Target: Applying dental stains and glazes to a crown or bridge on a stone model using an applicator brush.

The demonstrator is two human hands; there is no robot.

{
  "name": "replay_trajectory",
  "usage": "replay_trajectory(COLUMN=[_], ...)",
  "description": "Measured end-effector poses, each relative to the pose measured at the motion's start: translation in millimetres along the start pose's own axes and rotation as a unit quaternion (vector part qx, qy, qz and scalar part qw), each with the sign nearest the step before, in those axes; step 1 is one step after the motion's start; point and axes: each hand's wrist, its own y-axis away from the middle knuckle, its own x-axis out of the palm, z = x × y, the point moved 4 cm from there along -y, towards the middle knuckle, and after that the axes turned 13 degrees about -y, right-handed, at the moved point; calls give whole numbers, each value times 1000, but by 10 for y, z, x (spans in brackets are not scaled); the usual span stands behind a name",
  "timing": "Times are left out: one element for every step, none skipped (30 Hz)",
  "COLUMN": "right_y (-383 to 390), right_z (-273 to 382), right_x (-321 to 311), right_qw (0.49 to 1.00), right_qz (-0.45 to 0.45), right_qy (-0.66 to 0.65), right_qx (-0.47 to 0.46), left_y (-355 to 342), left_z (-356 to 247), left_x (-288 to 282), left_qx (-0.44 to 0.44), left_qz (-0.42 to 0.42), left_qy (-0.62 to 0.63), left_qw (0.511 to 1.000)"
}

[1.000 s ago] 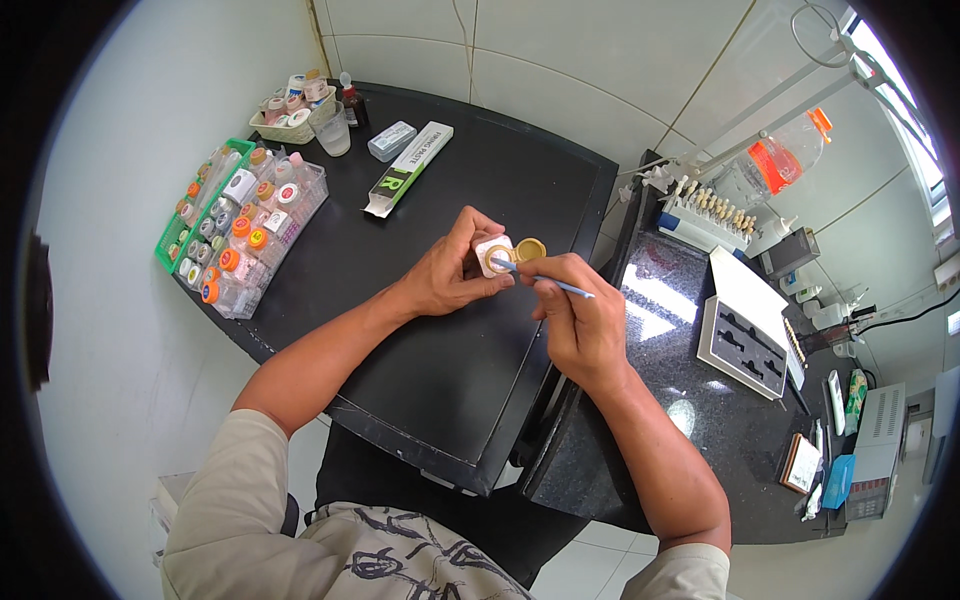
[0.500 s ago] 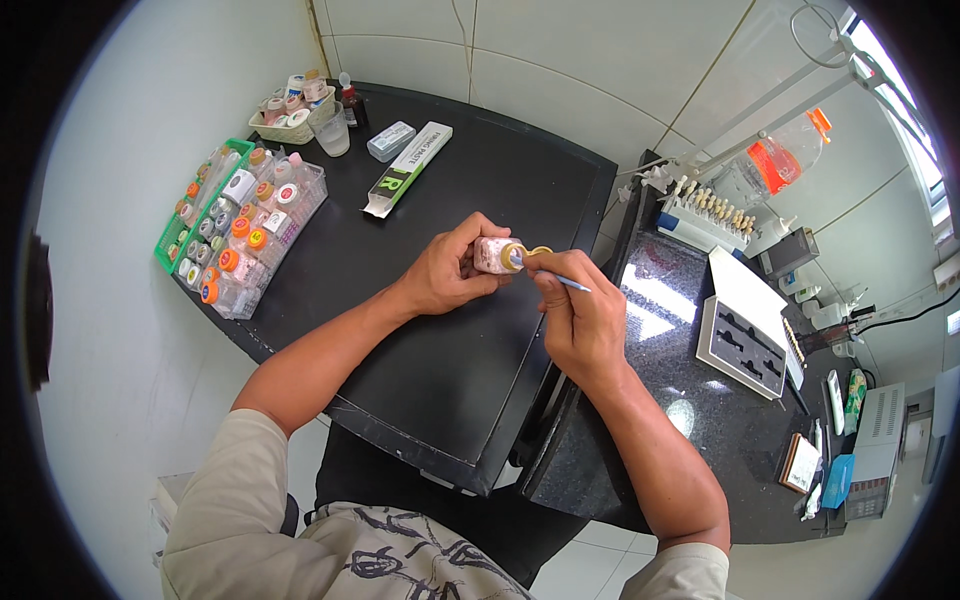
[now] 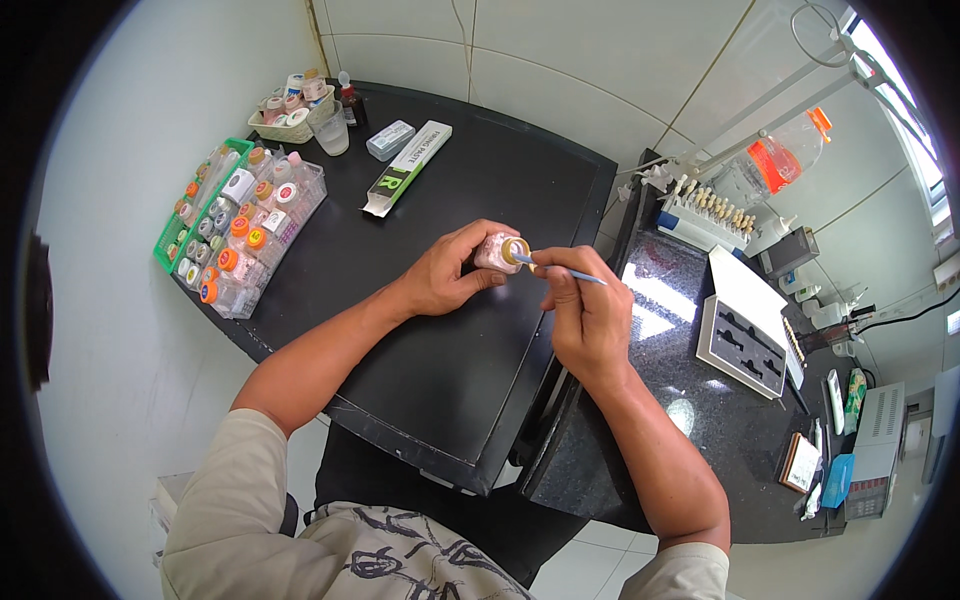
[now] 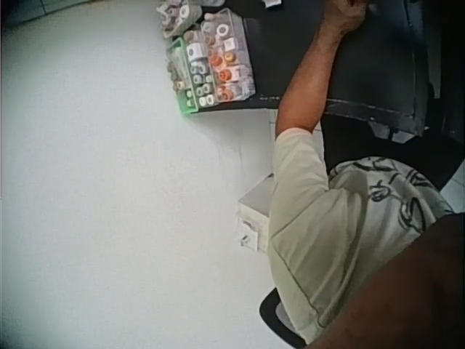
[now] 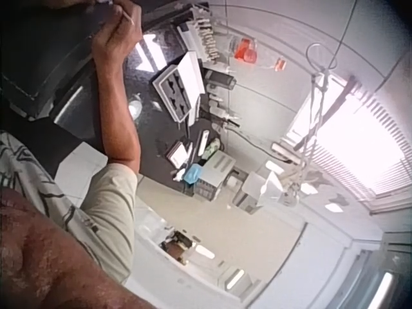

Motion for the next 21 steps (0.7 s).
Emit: replay_trajectory(right_y=[2,-6,-22,-31,-18,-14,-13,-10,-13,-14,-17,-19,-23,-24,-2,-8,-19,-25,-16,-3,3], right_z=[-4,7,29,45,34,39,47,49,45,38,40,46,55,58,61,62,47,32,23,33,53], right_x=[3,3,6,8,6,0,7,10,11,18,24,26,28,29,8,12,30,42,30,-6,-22], right_qw=[1000,1000,1000,1000,1000,1000,1000,1000,1000,999,999,999,999,999,1000,1000,1000,999,999,1000,999], right_qz=[4,4,0,-3,0,-1,11,22,22,29,36,36,31,27,8,8,22,35,35,19,5], right_qy=[4,4,10,15,6,7,12,17,17,10,3,3,5,7,-7,-7,1,9,10,13,14], right_qx=[-4,-5,-14,-23,-15,-14,-11,-9,-10,-19,-29,-28,-23,-18,-24,-24,4,32,33,-3,-39], left_y=[17,27,34,39,46,39,34,31,32,31,32,31,29,31,22,14,11,7,4,2,7], left_z=[2,9,36,55,74,15,-31,-47,-25,24,66,92,111,131,118,110,103,71,43,32,29], left_x=[4,6,12,19,22,-2,-15,-6,8,19,23,41,42,41,39,45,50,30,18,19,9], left_qx=[2,3,3,10,17,18,-22,-62,-61,-54,-47,-47,-34,-22,-22,-29,-35,-35,-46,-56,-57], left_qz=[-10,-19,-19,-18,-17,-16,16,47,47,13,-21,-21,-37,-54,-54,-42,-31,-30,-14,2,1], left_qy=[-6,-13,-14,11,36,37,27,17,16,39,62,62,68,74,74,86,98,99,84,69,69], left_qw=[1000,1000,1000,1000,999,999,999,997,997,998,997,997,996,996,996,995,994,994,995,996,996])
